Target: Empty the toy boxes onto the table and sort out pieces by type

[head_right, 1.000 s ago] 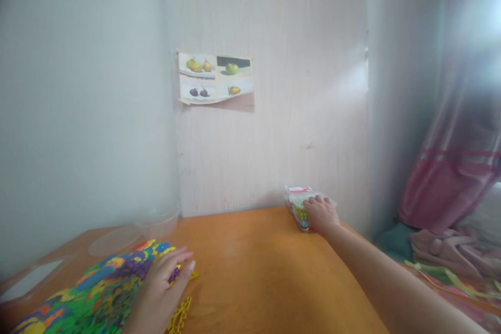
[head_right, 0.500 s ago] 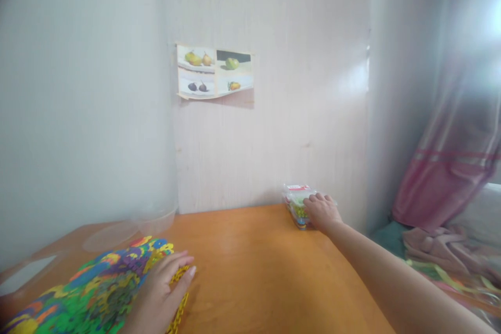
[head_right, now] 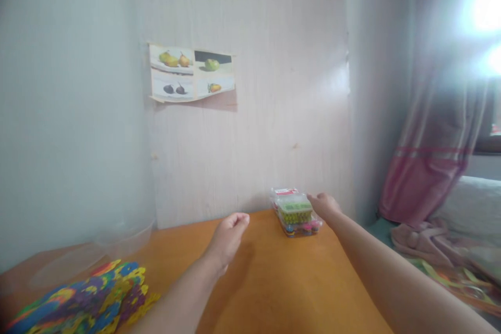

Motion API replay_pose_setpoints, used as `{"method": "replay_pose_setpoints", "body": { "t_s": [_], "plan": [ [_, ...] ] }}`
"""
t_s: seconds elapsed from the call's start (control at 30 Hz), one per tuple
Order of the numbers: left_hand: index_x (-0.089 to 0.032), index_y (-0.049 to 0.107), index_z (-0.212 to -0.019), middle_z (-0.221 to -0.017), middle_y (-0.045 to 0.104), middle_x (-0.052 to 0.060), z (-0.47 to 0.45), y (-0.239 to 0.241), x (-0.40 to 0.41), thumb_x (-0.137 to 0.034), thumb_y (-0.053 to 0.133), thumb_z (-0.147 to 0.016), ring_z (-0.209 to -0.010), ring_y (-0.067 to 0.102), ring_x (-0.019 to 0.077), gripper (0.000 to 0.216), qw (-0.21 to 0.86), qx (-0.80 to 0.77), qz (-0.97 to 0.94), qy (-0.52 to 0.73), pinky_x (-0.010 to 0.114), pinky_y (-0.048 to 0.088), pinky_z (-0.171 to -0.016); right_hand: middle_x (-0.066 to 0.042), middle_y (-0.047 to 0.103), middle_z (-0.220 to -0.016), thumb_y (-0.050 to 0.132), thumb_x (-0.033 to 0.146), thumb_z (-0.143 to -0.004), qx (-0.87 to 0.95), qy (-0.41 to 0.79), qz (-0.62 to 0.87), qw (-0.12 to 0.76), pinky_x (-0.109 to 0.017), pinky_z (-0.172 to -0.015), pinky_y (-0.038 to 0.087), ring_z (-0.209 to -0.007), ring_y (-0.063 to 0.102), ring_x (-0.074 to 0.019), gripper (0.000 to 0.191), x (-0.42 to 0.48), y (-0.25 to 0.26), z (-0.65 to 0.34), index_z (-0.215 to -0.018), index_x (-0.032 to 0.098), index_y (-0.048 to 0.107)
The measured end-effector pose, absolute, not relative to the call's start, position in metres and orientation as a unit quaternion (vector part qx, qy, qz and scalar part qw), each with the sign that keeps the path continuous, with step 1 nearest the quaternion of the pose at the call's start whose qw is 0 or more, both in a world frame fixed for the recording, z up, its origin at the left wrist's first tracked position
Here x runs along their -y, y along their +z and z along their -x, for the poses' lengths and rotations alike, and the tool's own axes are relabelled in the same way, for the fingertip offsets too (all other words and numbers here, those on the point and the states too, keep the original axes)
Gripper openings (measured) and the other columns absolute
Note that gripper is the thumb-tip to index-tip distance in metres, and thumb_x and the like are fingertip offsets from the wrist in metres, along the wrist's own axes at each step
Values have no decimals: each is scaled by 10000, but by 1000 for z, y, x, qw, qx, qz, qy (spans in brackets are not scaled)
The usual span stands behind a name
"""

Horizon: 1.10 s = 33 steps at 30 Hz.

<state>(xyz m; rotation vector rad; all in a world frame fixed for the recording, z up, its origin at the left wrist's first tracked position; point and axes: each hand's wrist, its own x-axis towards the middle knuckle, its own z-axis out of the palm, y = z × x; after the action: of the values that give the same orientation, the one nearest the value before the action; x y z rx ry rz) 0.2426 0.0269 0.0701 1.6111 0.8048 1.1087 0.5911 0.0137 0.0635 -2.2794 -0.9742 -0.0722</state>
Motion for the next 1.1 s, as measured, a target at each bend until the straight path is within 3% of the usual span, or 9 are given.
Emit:
{"method": "replay_pose_setpoints", "body": {
  "t_s": [0.13,0.47,0.63,0.87,1.1],
  "plan": [
    [-139,656,-868,-728,614,27,-311,64,-42,-438,649,-809,-678,555,136,306,569,-347,-614,423,234,407,-623,-161,723,-923,544,577,-808,356,4,874,330,-318,-615,463,-829,679,-277,489,-24,64,-606,-929,141,730],
    [-156,605,-750,-643,564,4,-405,48,-67,-456,687,-805,-566,527,117,316,631,-379,-547,399,230,392,-550,-141,715,-825,692,409,-686,321,38,871,370,-290,-569,457,-771,672,-253,275,-34,61,-622,-770,149,716],
    [-152,576,-767,-581,524,-21,-415,43,-70,-326,683,-821,-496,489,98,211,651,-390,-520,393,214,361,-505,-105,691,-723,714,319,-667,308,48,851,423,-259,-531,429,-710,647,-217,173,-28,57,-616,-701,151,691],
    [-159,556,-840,-646,566,-21,-385,55,-59,-313,712,-782,-531,528,84,228,662,-371,-497,421,204,393,-535,-46,612,-601,691,356,-732,310,98,781,534,-230,-420,334,-510,525,-132,207,-14,66,-583,-737,155,639],
    [-169,540,-830,-674,601,-9,-266,53,-30,-382,725,-749,-532,525,78,293,626,-387,-498,458,203,381,-520,21,532,-560,629,427,-783,369,250,676,587,-208,-368,280,-405,407,-84,245,-2,48,-488,-779,188,576]
  ]
}}
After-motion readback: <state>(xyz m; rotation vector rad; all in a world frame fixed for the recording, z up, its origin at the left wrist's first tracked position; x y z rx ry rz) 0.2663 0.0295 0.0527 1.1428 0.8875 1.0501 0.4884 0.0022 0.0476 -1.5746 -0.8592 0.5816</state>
